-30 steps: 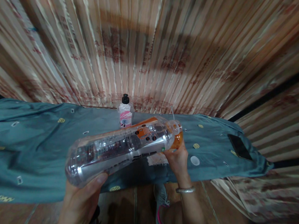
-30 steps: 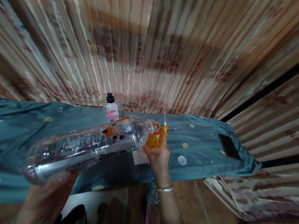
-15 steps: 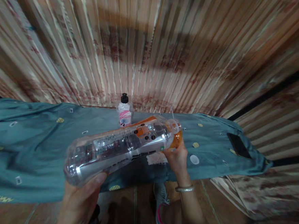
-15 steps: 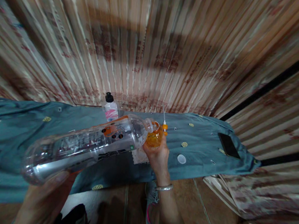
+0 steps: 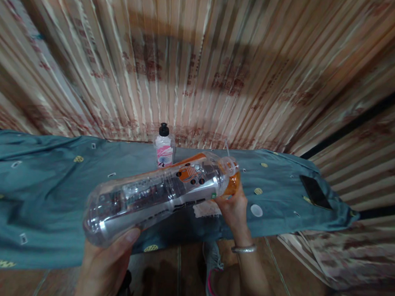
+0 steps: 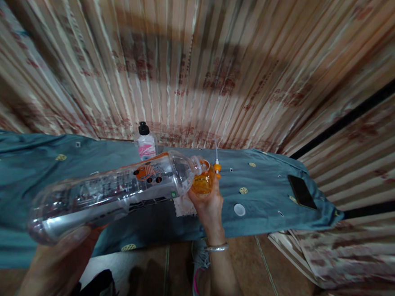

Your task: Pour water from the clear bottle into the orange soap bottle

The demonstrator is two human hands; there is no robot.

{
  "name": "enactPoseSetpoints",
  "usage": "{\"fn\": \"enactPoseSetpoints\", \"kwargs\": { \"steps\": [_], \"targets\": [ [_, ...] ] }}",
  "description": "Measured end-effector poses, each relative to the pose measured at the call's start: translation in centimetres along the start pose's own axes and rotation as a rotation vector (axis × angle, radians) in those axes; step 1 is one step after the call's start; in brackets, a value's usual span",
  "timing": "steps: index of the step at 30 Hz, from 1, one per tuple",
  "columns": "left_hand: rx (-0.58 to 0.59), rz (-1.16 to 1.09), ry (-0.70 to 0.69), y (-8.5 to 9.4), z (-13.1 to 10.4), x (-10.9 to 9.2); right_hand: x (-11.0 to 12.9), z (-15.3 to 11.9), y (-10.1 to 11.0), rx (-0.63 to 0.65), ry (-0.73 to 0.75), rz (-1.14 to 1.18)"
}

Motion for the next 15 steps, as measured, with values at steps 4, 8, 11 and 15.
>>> {"fn": "enactPoseSetpoints", "kwargs": {
  "steps": [4, 8, 11, 15],
  "targets": [
    [-0.003, -0.003, 0.020, 0.12, 0.00, 0.21, -0.43, 0.08, 0.02, 0.008, 0.000, 0.003],
    [0.007, -0.002, 0.021, -0.15, -0.06, 0.03, -0.28, 0.07, 0.09, 0.013, 0.016, 0.000],
    [-0.001, 0.018, 0.035, -0.26, -0.10, -0.07, -0.13, 0.06, 0.15, 0.017, 0.011, 0.001],
    [-0.001, 0.007, 0.025, -0.26, -0.12, -0.09, 0.54, -0.16, 0.23, -0.005, -0.006, 0.014]
  ]
}}
Point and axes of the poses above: each hand's wrist, its own z-axis towards the middle knuckle, its own y-axis out of the back of the hand, x = y × z, the point moved 4 cm from there along z, towards the middle knuckle, and after that the axes turned 8 degrees about -z, right-handed, at the moved point
